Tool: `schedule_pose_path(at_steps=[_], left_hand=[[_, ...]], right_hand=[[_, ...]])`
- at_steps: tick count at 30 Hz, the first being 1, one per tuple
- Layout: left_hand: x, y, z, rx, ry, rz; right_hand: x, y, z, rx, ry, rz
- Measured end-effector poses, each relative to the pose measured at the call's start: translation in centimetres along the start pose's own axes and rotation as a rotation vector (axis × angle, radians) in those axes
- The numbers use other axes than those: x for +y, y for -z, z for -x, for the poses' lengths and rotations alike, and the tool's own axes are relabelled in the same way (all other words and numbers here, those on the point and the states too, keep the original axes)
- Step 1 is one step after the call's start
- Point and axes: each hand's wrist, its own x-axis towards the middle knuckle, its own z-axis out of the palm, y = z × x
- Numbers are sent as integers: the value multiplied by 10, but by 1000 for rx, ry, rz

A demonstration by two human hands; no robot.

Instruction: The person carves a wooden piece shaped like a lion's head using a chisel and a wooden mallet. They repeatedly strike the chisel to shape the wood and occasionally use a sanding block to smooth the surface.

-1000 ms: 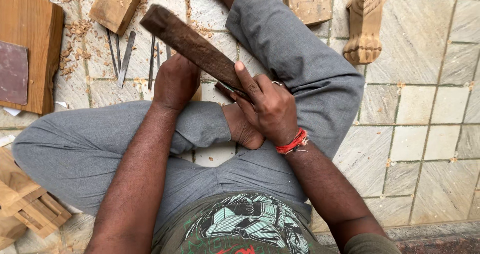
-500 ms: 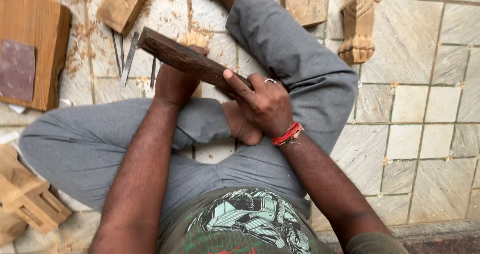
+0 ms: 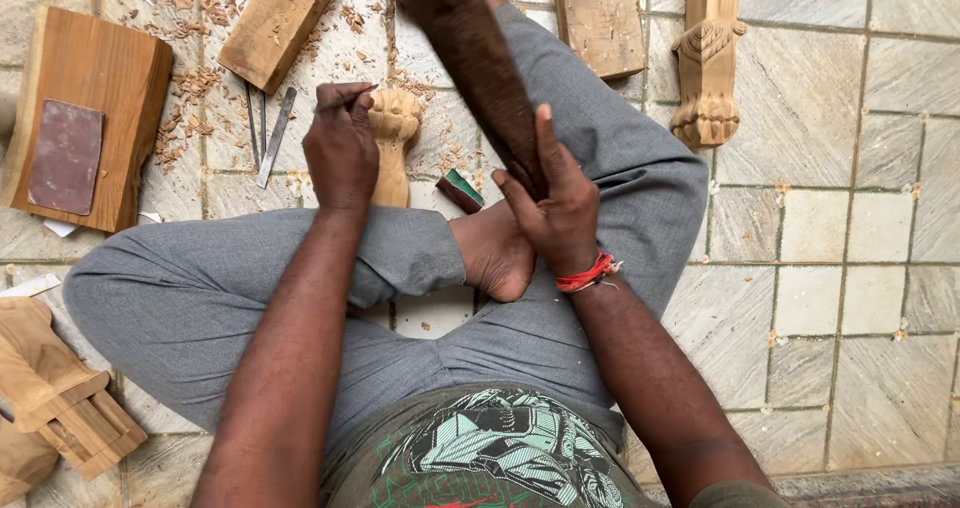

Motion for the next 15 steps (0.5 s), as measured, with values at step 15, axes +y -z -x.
schedule_pose_path(at_steps=[15], left_hand=[[14,18,1,-336,-284,-149]], right_hand=[[8,-5,-4,-62,-82,-128]])
